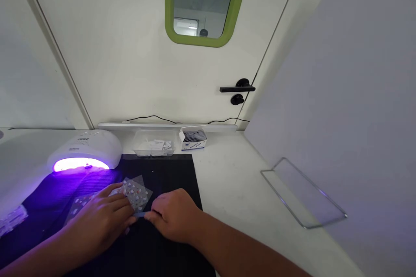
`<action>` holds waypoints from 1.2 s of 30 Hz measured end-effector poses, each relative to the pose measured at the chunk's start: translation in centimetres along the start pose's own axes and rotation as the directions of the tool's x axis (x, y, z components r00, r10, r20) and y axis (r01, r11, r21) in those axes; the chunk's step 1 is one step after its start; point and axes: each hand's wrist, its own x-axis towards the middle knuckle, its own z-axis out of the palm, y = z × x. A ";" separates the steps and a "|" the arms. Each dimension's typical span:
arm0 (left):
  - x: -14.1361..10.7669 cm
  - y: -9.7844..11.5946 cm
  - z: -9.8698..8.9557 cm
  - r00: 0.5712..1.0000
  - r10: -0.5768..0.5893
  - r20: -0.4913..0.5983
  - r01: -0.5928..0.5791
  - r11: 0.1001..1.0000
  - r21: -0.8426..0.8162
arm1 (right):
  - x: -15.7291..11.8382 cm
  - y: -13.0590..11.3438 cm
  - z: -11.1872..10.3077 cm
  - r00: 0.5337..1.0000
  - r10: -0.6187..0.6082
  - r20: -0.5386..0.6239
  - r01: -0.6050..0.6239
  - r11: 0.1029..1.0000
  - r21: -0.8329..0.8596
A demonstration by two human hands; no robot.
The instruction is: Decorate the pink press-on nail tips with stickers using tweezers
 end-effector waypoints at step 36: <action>-0.1 0.1 -0.6 0.999 -0.007 -0.044 0.008 1.000 0.016 | 0.0 0.1 0.2 0.998 0.064 -0.003 -0.064 0.996 0.061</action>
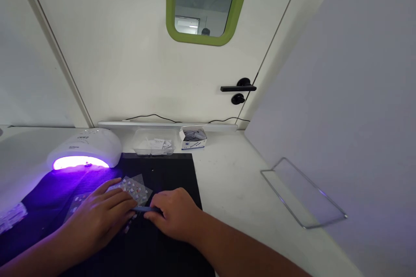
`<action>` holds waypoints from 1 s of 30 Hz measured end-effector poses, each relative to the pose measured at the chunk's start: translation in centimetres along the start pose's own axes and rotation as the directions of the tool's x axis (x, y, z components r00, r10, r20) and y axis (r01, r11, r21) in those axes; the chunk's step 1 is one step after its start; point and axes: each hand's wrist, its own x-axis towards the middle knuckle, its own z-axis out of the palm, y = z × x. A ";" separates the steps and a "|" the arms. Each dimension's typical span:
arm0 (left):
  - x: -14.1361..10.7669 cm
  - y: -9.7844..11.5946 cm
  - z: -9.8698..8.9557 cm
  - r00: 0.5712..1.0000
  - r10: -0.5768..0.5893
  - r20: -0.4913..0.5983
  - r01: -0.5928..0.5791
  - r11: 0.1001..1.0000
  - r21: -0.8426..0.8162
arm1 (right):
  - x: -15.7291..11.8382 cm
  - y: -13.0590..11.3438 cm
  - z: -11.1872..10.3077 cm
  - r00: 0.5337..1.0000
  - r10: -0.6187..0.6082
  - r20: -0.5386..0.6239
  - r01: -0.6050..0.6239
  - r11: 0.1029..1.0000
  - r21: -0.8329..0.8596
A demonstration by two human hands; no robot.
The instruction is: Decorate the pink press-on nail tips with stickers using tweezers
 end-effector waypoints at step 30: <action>0.1 0.1 0.0 0.999 -0.013 0.029 0.013 1.000 0.000 | 0.0 -0.6 -0.5 0.999 0.030 0.036 -0.031 0.999 0.027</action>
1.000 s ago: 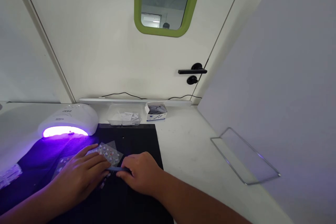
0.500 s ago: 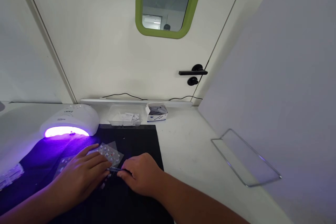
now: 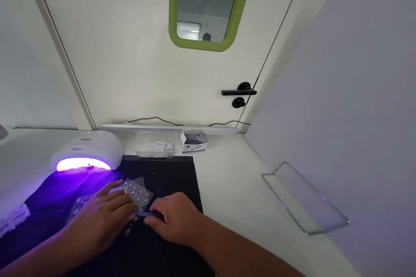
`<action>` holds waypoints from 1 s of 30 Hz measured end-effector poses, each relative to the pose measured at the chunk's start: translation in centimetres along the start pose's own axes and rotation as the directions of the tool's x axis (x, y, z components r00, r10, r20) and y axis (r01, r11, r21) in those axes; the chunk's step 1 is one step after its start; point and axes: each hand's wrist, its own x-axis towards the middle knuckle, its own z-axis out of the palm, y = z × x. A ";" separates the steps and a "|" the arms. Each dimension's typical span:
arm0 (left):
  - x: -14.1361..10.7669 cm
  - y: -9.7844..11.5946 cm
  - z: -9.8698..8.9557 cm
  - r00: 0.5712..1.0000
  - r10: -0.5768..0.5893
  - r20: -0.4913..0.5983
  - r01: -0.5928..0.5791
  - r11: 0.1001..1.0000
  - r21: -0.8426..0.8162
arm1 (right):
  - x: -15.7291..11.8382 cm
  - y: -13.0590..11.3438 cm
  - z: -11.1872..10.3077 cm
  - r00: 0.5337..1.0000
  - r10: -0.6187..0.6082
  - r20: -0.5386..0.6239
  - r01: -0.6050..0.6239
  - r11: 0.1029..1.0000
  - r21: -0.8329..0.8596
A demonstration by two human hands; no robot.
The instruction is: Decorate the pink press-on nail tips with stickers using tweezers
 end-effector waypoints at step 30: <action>0.0 0.0 -0.4 0.999 0.026 -0.026 -0.027 0.999 -0.026 | 0.1 0.2 0.2 0.999 -0.003 0.034 0.005 0.999 -0.046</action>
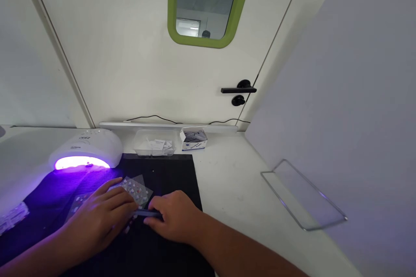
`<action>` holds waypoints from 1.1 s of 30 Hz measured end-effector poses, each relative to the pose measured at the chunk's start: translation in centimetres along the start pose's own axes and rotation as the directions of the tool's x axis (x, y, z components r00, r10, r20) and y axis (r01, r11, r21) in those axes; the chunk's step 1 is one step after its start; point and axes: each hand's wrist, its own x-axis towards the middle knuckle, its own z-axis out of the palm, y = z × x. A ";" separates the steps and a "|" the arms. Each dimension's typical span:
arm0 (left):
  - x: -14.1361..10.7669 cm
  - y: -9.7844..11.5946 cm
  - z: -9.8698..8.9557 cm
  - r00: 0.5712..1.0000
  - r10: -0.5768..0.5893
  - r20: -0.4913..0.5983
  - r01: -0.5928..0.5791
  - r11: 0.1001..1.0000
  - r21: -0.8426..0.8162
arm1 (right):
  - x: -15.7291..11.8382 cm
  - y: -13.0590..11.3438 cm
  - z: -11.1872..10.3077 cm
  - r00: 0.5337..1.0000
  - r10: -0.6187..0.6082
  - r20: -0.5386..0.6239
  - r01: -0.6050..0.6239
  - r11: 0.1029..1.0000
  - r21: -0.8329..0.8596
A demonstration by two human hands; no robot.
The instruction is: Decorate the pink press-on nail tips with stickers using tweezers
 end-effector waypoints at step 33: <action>0.0 -0.1 0.2 0.997 0.006 -0.073 -0.002 0.998 0.058 | -0.1 -0.4 -0.7 0.997 0.070 0.019 -0.072 0.991 0.113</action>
